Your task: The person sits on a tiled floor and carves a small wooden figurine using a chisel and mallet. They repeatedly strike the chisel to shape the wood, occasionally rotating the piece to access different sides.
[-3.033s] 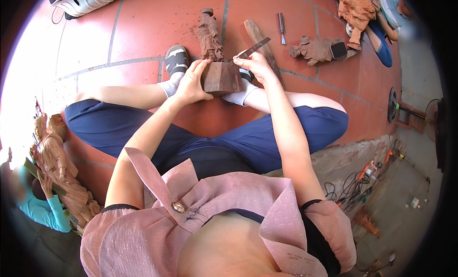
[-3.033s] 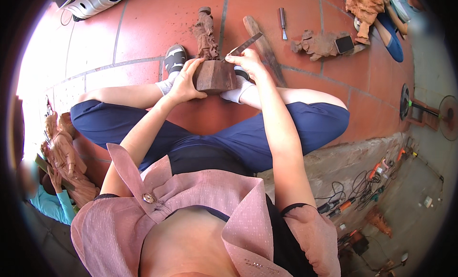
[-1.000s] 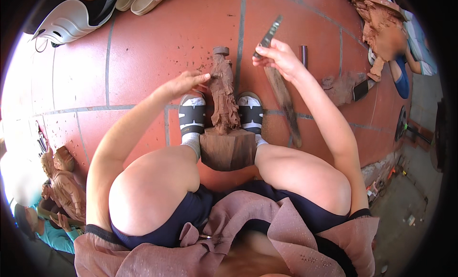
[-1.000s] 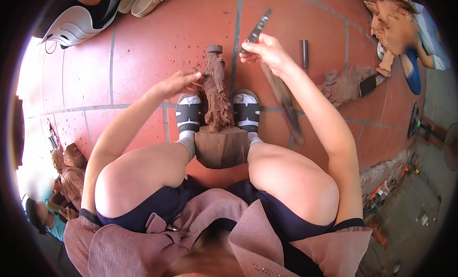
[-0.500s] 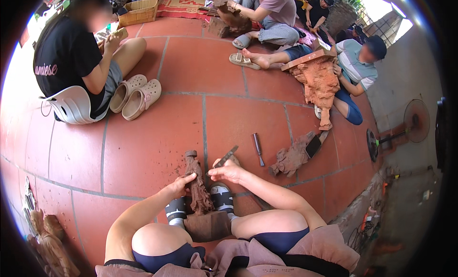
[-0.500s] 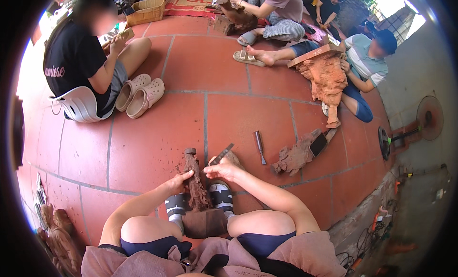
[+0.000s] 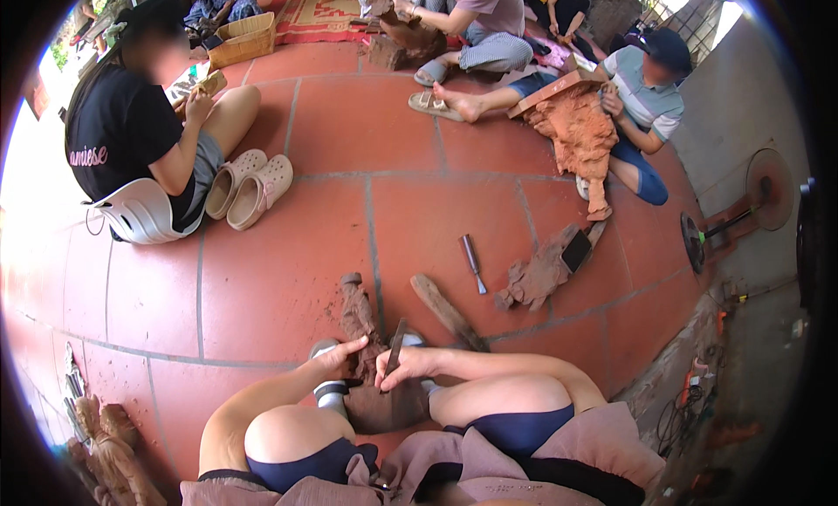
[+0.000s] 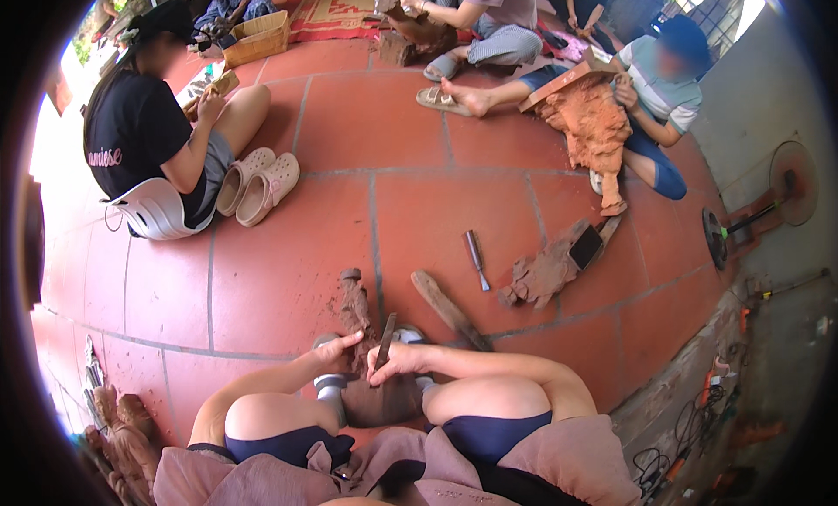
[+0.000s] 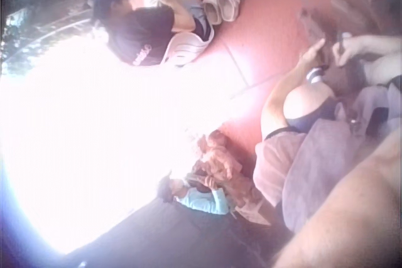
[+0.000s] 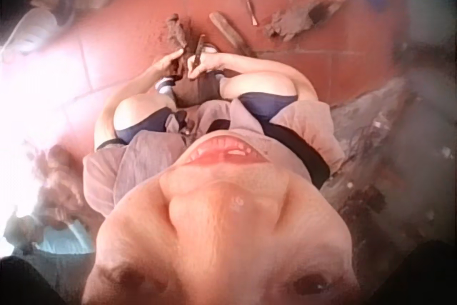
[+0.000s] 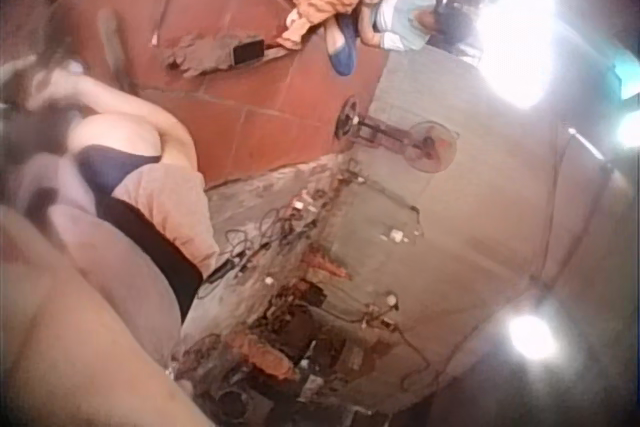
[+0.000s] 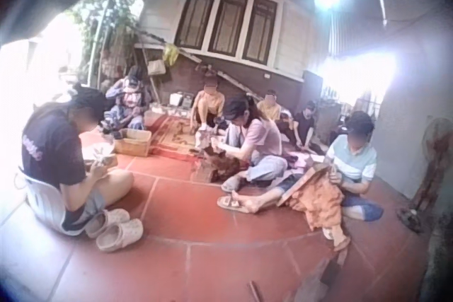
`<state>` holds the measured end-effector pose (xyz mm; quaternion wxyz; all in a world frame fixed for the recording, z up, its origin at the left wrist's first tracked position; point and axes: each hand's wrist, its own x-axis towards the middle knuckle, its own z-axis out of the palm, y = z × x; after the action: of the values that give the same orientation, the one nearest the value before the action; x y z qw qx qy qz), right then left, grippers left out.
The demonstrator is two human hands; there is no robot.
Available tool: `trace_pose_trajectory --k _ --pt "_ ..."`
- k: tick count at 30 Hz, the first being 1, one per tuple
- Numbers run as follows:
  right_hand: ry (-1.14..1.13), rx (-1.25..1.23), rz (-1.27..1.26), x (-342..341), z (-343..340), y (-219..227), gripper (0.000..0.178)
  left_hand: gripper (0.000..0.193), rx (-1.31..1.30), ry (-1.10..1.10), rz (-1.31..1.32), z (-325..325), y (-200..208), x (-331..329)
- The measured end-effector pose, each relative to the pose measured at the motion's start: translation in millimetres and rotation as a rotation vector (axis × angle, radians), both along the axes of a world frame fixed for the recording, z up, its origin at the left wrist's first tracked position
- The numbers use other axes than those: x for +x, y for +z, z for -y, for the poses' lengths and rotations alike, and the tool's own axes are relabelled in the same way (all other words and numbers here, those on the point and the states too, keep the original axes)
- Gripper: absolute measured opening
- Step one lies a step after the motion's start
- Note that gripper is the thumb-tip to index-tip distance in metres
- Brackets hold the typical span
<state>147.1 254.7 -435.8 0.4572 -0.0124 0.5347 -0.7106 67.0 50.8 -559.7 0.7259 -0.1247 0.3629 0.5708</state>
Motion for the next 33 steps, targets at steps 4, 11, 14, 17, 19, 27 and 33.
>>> trace_pose_trajectory --k 4,11,14,17,19,27,33 --pt "0.048 0.066 -0.047 2.5 -4.8 7.0 0.022 0.082 -0.047 0.045 -0.038 -9.0 34.2 3.8" --pt "0.049 0.144 -0.066 10.7 -5.2 20.6 0.024 0.073 -0.073 0.065 -0.137 -4.3 48.5 6.8" --pt "0.060 0.127 -0.097 12.0 -6.6 13.8 0.023 0.074 -0.072 0.086 -0.205 -2.1 48.4 8.2" --pt "0.087 0.137 -0.125 11.1 -5.7 7.9 0.022 0.081 -0.142 0.040 -0.313 0.4 44.1 12.8" --pt "0.070 0.111 -0.079 10.5 -6.2 9.7 0.021 0.083 -0.199 0.049 -0.354 1.4 33.4 11.6" --pt "0.019 0.097 0.025 -1.5 -5.5 15.6 0.020 0.086 -0.207 0.056 -0.369 -3.7 46.5 6.5" --pt "0.018 0.064 0.070 -10.1 -6.5 -4.2 0.021 0.086 -0.220 -0.048 -0.309 -3.8 63.7 -8.1"
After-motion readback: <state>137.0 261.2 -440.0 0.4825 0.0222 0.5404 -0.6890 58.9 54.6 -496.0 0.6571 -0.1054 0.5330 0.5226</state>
